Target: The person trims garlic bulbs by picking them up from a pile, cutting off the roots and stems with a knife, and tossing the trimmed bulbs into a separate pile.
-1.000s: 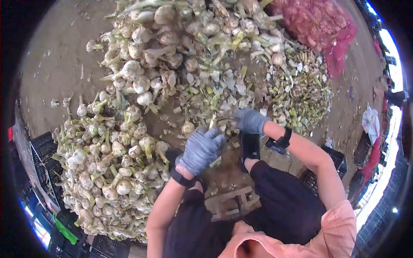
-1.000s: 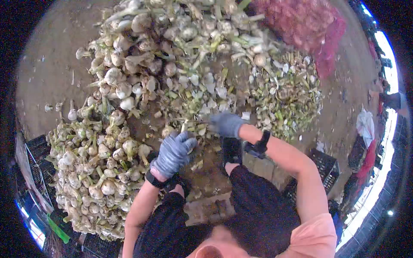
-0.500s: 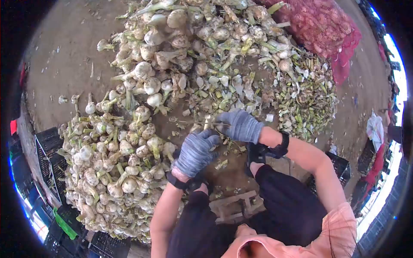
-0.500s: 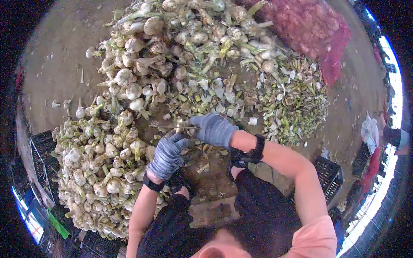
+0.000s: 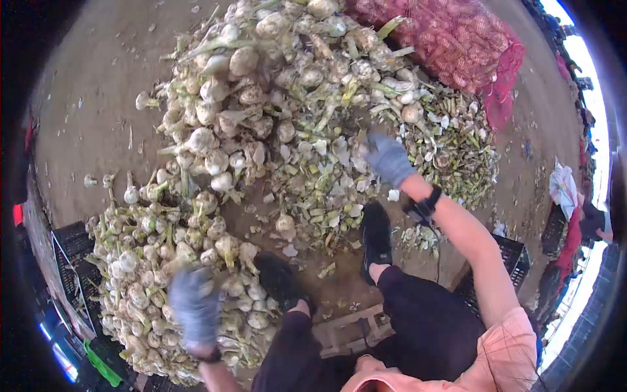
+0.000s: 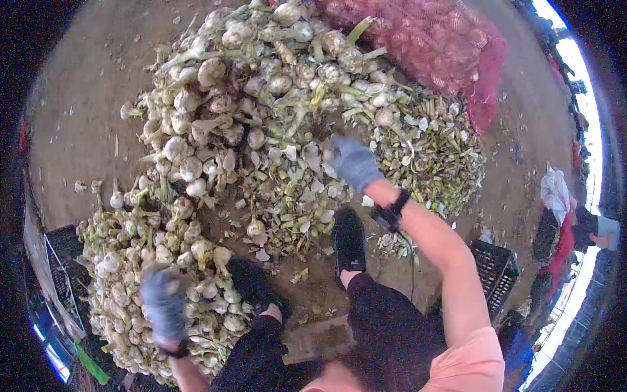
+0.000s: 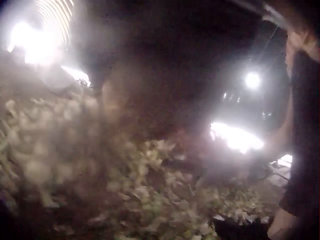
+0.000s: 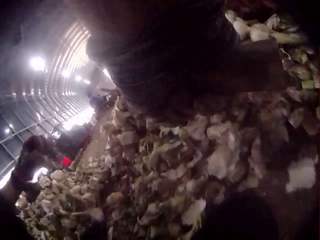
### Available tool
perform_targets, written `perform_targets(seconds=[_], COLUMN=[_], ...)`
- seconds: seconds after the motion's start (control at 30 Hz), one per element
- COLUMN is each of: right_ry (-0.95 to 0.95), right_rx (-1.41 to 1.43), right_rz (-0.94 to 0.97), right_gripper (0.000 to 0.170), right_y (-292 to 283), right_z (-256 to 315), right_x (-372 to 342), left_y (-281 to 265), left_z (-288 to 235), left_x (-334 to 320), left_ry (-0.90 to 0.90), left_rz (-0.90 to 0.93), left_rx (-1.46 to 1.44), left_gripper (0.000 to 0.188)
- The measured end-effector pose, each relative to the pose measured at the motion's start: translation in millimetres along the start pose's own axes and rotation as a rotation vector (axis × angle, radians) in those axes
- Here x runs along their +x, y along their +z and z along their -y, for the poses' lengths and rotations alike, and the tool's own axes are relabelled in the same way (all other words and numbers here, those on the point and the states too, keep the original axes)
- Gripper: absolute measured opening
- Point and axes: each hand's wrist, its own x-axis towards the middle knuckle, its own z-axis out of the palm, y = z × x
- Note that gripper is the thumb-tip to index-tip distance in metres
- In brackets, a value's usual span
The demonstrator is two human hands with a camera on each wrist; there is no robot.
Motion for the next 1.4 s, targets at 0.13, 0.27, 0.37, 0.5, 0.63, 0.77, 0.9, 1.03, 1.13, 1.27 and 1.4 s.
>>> perform_targets(seconds=[0.13,0.27,0.37,0.5,0.63,0.77,0.9,1.03,1.13,1.27,1.4], right_ry=[0.113,0.235,0.328,0.297,0.361,0.372,0.474,0.186,0.341,0.336,0.377], right_rx=[0.126,0.001,0.143,0.281,0.473,0.580,0.645,0.711,1.243,1.442,1.475], right_rz=[-0.306,-0.223,-0.251,-0.499,-0.386,-0.394,-0.564,-0.830,-0.557,-0.189,0.276], right_gripper=[0.043,0.045,0.050,0.032,0.029,0.026,0.035,0.025,0.017,0.018,0.022], right_y=[-6.1,14.4,27.1,57.4,52.8,53.8,52.6,37.2,2.5,13.9,9.9], right_z=[17.4,28.5,29.7,-1.4,10.8,34.4,32.9,22.5,34.5,39.7,70.4], right_x=[57.3,87.8,95.3,103.6,102.8,103.9,102.6,92.3,42.7,-34.6,-91.2], left_y=[-96.2,-122.2,-69.2,-7.4,30.5,75.0,101.5,112.3,116.1,123.3,143.5], left_z=[112.5,129.0,7.8,-58.0,-90.4,-94.5,-94.5,-95.1,-96.2,-96.8,-96.4], left_x=[-81.3,-102.2,-36.9,20.6,56.3,56.0,51.8,50.3,61.1,78.7,82.4], left_ry=[-0.623,-0.776,-0.790,-0.724,-0.642,-0.485,-0.527,-0.624,-0.655,-0.662,-0.778], left_rz=[-0.175,-0.343,-0.181,0.132,0.323,0.351,0.487,0.487,0.336,0.374,0.534], left_rx=[0.427,-0.038,-0.362,-0.723,-0.934,-1.155,-1.216,-1.296,-1.425,-1.635,-1.972], left_gripper=[0.053,0.063,0.060,0.041,0.033,0.027,0.024,0.024,0.028,0.050,0.067])
